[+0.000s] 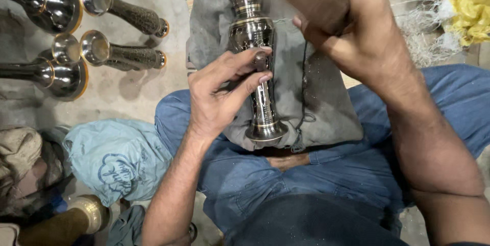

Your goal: The person sits cross-legged on the floor and uses a small metal chisel and a wooden mallet to engrave a decorative pattern into a metal vase. The person repeatedly taps the chisel against the vase surface to create the design.

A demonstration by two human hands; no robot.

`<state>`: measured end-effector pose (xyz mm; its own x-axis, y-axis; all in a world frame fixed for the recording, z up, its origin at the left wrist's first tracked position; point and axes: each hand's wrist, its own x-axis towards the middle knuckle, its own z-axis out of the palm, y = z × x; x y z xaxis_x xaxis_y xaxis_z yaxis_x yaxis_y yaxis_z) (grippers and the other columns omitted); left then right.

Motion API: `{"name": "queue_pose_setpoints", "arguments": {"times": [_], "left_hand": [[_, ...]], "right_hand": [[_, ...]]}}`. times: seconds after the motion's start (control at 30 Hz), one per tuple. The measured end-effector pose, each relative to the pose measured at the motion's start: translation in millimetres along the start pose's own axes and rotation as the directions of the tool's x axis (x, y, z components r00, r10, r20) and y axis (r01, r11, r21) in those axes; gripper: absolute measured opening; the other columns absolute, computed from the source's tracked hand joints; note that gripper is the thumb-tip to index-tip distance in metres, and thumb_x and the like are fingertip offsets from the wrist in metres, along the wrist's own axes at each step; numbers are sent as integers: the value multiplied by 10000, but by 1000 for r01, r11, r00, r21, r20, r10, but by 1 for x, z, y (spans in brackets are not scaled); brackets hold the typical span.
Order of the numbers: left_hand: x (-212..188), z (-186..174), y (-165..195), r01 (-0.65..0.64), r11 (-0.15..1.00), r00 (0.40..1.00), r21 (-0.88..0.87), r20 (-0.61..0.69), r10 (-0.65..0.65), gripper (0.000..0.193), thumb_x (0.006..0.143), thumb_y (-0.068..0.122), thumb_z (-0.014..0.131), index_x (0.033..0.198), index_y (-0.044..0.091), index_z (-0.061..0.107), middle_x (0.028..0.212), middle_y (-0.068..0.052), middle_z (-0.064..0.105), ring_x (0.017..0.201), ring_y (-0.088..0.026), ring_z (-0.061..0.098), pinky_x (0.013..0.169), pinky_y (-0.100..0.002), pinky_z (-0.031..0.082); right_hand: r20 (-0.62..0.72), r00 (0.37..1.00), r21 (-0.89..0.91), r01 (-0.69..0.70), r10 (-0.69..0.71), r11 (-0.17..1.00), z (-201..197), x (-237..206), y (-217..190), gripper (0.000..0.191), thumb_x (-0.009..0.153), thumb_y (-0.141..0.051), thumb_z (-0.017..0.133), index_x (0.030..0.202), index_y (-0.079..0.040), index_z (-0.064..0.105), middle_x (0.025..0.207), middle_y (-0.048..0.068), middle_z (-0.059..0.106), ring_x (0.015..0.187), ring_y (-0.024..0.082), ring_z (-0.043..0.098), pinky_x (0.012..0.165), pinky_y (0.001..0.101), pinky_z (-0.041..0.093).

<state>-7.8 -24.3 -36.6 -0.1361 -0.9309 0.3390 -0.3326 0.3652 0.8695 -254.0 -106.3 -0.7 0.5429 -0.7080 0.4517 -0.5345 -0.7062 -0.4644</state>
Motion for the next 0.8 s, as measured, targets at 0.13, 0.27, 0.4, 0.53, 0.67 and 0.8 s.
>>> {"name": "queue_pose_setpoints", "arguments": {"times": [0.13, 0.27, 0.4, 0.53, 0.67, 0.8], "left_hand": [[0, -1, 1, 12, 1000, 1000, -7, 19, -12, 324, 927, 43, 843, 1223, 30, 712, 1139, -78, 762, 951, -144, 767, 847, -259, 627], [2, -2, 3, 17, 998, 1000, -55, 26, -15, 321, 947, 38, 825, 1246, 18, 711, 1179, -97, 762, 1017, -166, 773, 906, -287, 622], [3, -3, 5, 39, 999, 998, 27, 39, -40, 322, 928, 59, 841, 1223, 21, 718, 1120, -88, 765, 986, -158, 765, 883, -276, 616], [3, -4, 5, -8, 999, 999, 33, 42, 6, 308, 943, 74, 850, 1224, 44, 727, 1142, -95, 766, 984, -151, 756, 903, -274, 600], [2, -5, 3, 83, 996, 994, -34, 68, -81, 341, 932, 90, 827, 1249, 32, 715, 1157, -98, 762, 1025, -145, 748, 901, -274, 608], [1, -5, -2, 32, 999, 998, 28, 49, -33, 297, 929, 77, 854, 1204, 41, 749, 1086, -87, 768, 992, -139, 749, 874, -276, 603]], "right_hand": [[-18, 999, -98, 27, -29, 995, 2, -3, 3, 345, 823, 60, 787, 1079, -8, 566, 960, 155, 634, 918, 363, 632, 833, 479, 500], [0, 1000, -39, 15, -15, 999, 3, -6, 3, 336, 859, 46, 782, 1123, -12, 582, 967, 158, 634, 920, 357, 638, 854, 461, 517], [-38, 999, -48, 32, -34, 998, 4, -6, 0, 311, 868, 52, 772, 1097, -23, 576, 967, 147, 639, 916, 335, 649, 846, 441, 519], [-35, 998, -83, 50, -53, 995, 3, 0, -4, 314, 815, 73, 789, 1044, -14, 592, 913, 160, 647, 855, 363, 657, 762, 470, 508], [14, 1000, 18, 5, -5, 1000, 2, 2, -7, 338, 854, 36, 795, 1113, -1, 582, 979, 140, 638, 929, 334, 652, 800, 422, 508], [-6, 1000, -83, -3, 3, 997, 0, -1, -7, 382, 789, -6, 815, 1108, -21, 605, 982, 111, 658, 925, 322, 668, 794, 468, 508]]}}
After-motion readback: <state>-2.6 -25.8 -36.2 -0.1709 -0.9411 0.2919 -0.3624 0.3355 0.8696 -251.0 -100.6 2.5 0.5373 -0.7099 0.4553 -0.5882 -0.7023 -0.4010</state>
